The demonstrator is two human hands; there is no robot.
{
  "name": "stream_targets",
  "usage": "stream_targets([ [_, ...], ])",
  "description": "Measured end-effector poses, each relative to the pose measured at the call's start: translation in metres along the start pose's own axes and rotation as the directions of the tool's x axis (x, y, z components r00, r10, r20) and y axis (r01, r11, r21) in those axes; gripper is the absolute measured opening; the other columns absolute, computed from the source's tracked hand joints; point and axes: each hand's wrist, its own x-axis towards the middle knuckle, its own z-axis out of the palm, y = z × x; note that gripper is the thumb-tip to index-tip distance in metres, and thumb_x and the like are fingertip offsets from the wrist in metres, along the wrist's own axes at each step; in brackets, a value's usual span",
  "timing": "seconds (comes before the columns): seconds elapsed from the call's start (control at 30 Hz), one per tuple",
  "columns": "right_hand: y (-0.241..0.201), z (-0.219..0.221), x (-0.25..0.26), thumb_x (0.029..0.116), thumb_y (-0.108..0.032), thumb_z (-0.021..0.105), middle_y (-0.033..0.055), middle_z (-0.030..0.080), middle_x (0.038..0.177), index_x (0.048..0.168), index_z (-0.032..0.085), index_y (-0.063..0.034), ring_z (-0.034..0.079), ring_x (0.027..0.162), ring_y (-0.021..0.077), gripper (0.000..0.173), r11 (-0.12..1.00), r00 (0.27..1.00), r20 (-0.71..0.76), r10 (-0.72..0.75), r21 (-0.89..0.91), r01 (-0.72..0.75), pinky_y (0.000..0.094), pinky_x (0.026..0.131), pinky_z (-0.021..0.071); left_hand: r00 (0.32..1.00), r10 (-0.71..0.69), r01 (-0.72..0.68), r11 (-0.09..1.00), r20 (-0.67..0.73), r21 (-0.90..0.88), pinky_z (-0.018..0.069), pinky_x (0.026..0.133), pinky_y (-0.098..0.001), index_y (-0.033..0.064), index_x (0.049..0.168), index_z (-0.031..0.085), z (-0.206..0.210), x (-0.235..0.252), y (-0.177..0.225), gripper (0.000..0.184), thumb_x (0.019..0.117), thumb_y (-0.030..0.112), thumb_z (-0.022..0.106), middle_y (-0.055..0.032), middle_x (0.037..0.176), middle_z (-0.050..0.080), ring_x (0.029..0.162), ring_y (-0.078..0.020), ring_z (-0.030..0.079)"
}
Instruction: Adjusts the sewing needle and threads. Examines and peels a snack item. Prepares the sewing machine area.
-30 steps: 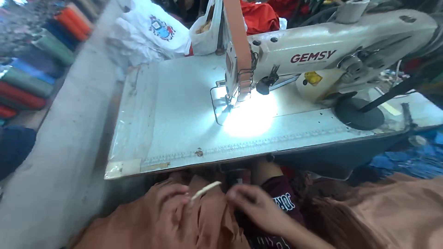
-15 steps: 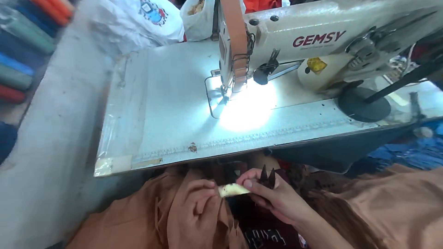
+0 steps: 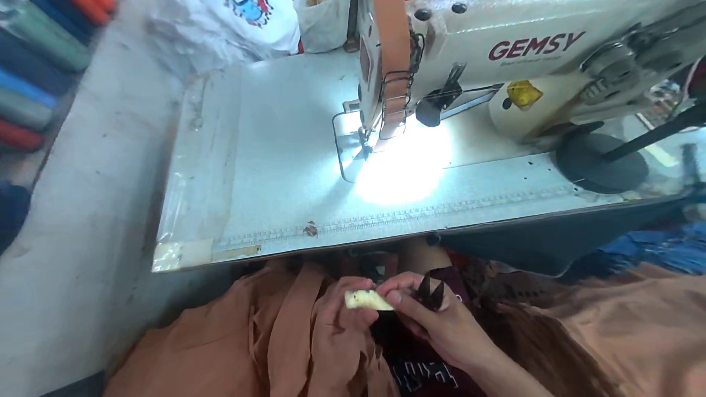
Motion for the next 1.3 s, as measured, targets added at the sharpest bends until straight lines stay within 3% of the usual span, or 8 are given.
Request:
stream_targets([
  [0.1,-0.002,-0.004,0.0,0.1057,-0.033,0.058,-0.0036,0.068,0.087,0.12,0.073,-0.0124,0.049,0.057,-0.0034,0.029,0.997,0.997,0.011,-0.072,-0.026,0.072,0.0125,0.049,0.0411,0.999,0.017,-0.022,0.989,-0.039,-0.146,0.0577,0.095,-0.0325,0.0088,0.124,0.069,-0.001,0.0,-0.004,0.03,0.1007,0.028,0.065,-0.0078,0.121,0.07,0.109,-0.0163,0.068],
  [0.17,-0.007,-0.011,-0.003,0.1075,-0.033,0.054,-0.0031,0.075,0.096,0.121,0.072,-0.0124,0.056,0.062,-0.0039,0.03,0.96,0.989,-0.02,-0.147,-0.242,0.138,0.0122,0.053,0.0443,0.998,0.003,-0.021,0.954,-0.059,-0.301,0.0563,0.1,-0.0358,0.0123,0.126,0.07,-0.002,0.0,0.0,0.029,0.1022,0.026,0.062,-0.0084,0.125,0.071,0.117,-0.02,0.068],
  [0.27,-0.012,-0.02,-0.008,0.1025,-0.04,0.062,-0.0086,0.071,0.087,0.119,0.072,-0.0173,0.062,0.07,-0.0023,0.029,0.666,0.969,0.01,-0.247,-0.724,0.177,0.0165,0.06,0.0532,0.997,-0.05,0.019,0.872,-0.051,-0.489,0.057,0.1,-0.0421,0.0121,0.131,0.067,-0.005,-0.004,0.009,0.03,0.1037,0.022,0.059,-0.0143,0.128,0.07,0.117,-0.0286,0.069],
  [0.33,-0.015,-0.019,-0.013,0.0975,-0.051,0.065,-0.0054,0.071,0.09,0.125,0.069,-0.0191,0.063,0.073,0.0013,0.042,0.495,0.964,0.063,-0.259,-0.848,0.188,0.0233,0.063,0.0553,0.998,-0.062,0.039,0.83,-0.022,-0.557,0.0581,0.098,-0.0449,0.0091,0.134,0.063,-0.005,-0.006,0.013,0.032,0.1055,0.021,0.055,-0.0194,0.127,0.069,0.115,-0.0331,0.07],
  [0.4,-0.024,-0.012,-0.02,0.0959,-0.054,0.067,0.0003,0.072,0.102,0.132,0.065,-0.0173,0.066,0.084,0.0036,0.051,0.471,0.962,0.129,-0.24,-0.851,0.232,0.0242,0.071,0.0575,0.997,-0.079,0.07,0.796,0.011,-0.601,0.0583,0.098,-0.0446,0.0079,0.136,0.061,-0.002,-0.007,0.018,0.034,0.1062,0.021,0.053,-0.0205,0.128,0.069,0.114,-0.0333,0.07],
  [0.47,-0.034,-0.005,-0.024,0.0995,-0.047,0.065,0.0034,0.07,0.108,0.132,0.064,-0.0163,0.065,0.088,0.0052,0.045,0.489,0.956,0.181,-0.233,-0.828,0.276,0.0231,0.074,0.0565,0.996,-0.087,0.08,0.784,0.019,-0.615,0.0588,0.098,-0.0441,0.0077,0.136,0.06,0.001,-0.009,0.021,0.033,0.1068,0.021,0.052,-0.0199,0.126,0.069,0.113,-0.0327,0.071],
  [0.7,-0.04,0.008,-0.027,0.1016,-0.036,0.065,0.0035,0.07,0.102,0.128,0.069,-0.0174,0.065,0.089,0.005,0.032,0.395,0.906,0.223,-0.361,-0.843,0.365,0.0185,0.073,0.0538,0.993,-0.116,0.098,0.755,0.014,-0.649,0.0607,0.094,-0.0424,0.0067,0.136,0.06,0.008,-0.013,0.028,0.034,0.1065,0.021,0.053,-0.0206,0.125,0.069,0.112,-0.0324,0.071],
  [1.3,-0.05,0.018,-0.029,0.1,-0.031,0.069,0.0089,0.071,0.097,0.127,0.071,-0.0154,0.067,0.087,0.0137,0.031,0.34,0.913,0.265,-0.311,-0.866,0.367,0.0251,0.072,0.0553,0.996,-0.09,0.089,0.783,0.03,-0.615,0.0612,0.092,-0.0406,0.0086,0.138,0.06,0.007,-0.015,0.033,0.035,0.1068,0.021,0.052,-0.0189,0.126,0.069,0.112,-0.0295,0.071],
])
